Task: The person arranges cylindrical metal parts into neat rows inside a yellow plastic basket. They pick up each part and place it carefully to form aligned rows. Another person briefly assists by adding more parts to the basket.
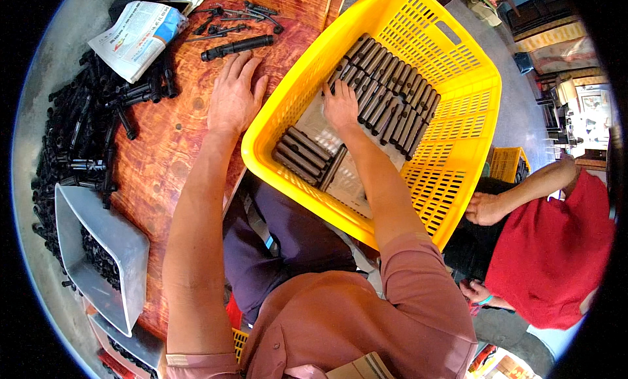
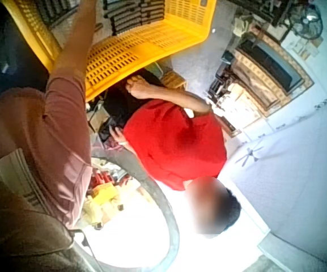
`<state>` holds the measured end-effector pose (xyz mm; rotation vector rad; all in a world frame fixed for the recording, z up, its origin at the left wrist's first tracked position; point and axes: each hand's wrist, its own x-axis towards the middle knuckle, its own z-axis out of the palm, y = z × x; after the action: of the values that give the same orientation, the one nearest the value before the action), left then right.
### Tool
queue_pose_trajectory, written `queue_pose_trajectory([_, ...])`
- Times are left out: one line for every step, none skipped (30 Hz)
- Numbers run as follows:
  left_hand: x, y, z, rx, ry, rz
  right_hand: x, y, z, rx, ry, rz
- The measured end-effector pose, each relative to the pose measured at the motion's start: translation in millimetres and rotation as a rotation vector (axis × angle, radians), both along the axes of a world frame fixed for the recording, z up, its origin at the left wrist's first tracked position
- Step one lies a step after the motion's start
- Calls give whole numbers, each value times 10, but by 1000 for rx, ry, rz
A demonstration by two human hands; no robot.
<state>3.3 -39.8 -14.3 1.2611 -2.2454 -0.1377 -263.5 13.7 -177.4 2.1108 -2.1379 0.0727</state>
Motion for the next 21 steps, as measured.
queue_pose_trajectory([5, 2, -3, -1, 1, -1, 0, 14, -17, 6, -41, -5])
queue_pose_trajectory([8, 1, -3, -1, 1, -3, 3, 25, -34, 12, -82, -11])
queue_pose_trajectory([10, 2, -1, -2, 1, -4, 8, 37, -51, 17, -123, -17])
queue_pose_trajectory([3, 2, 3, -2, 0, -4, 16, 50, -68, -2, -145, -23])
queue_pose_trajectory([-5, 3, 11, -1, -2, -5, 30, 67, -87, -21, -167, -30])
queue_pose_trajectory([-15, 3, 18, 0, -3, -5, 39, 85, -104, -41, -189, -36])
queue_pose_trajectory([-6, 6, 14, 0, -1, -4, 78, 101, -53, -48, -180, -58])
queue_pose_trajectory([9, 10, 12, 0, 1, -1, 134, 115, 60, -56, -171, -78])
queue_pose_trajectory([24, 13, 6, 0, 3, 2, 175, 118, 126, -63, -163, -99])
queue_pose_trajectory([9, 10, 12, -8, 12, -4, 127, 129, 82, -72, -83, -55])
queue_pose_trajectory([-8, 1, 14, -15, 20, -11, 46, 145, 0, -81, -5, -13])
queue_pose_trajectory([-24, -2, 16, -22, 29, -18, -38, 165, -78, -89, 73, 29])
queue_pose_trajectory([-17, 3, 16, -18, 24, -13, -50, 182, -52, -84, 99, 53])
queue_pose_trajectory([-11, 12, 25, -15, 21, -8, -43, 209, 38, -80, 127, 78])
queue_pose_trajectory([-1, 17, 26, -11, 18, -2, -35, 223, 130, -75, 155, 103])
queue_pose_trajectory([4, 19, 19, -14, 15, 1, -35, 232, 218, -77, 118, 111])
queue_pose_trajectory([9, 15, 8, -16, 11, 6, -31, 236, 302, -79, 81, 119])
queue_pose_trajectory([20, 16, -2, -18, 8, 11, -32, 239, 337, -80, 44, 127])
queue_pose_trajectory([7, 11, 7, -6, 6, 8, -68, 223, 304, -124, 29, 122])
queue_pose_trajectory([-2, 7, 16, 8, 3, 5, -97, 223, 271, -125, -4, 106])
queue_pose_trajectory([-11, 4, 23, 21, 1, 3, -126, 224, 237, -126, -37, 90])
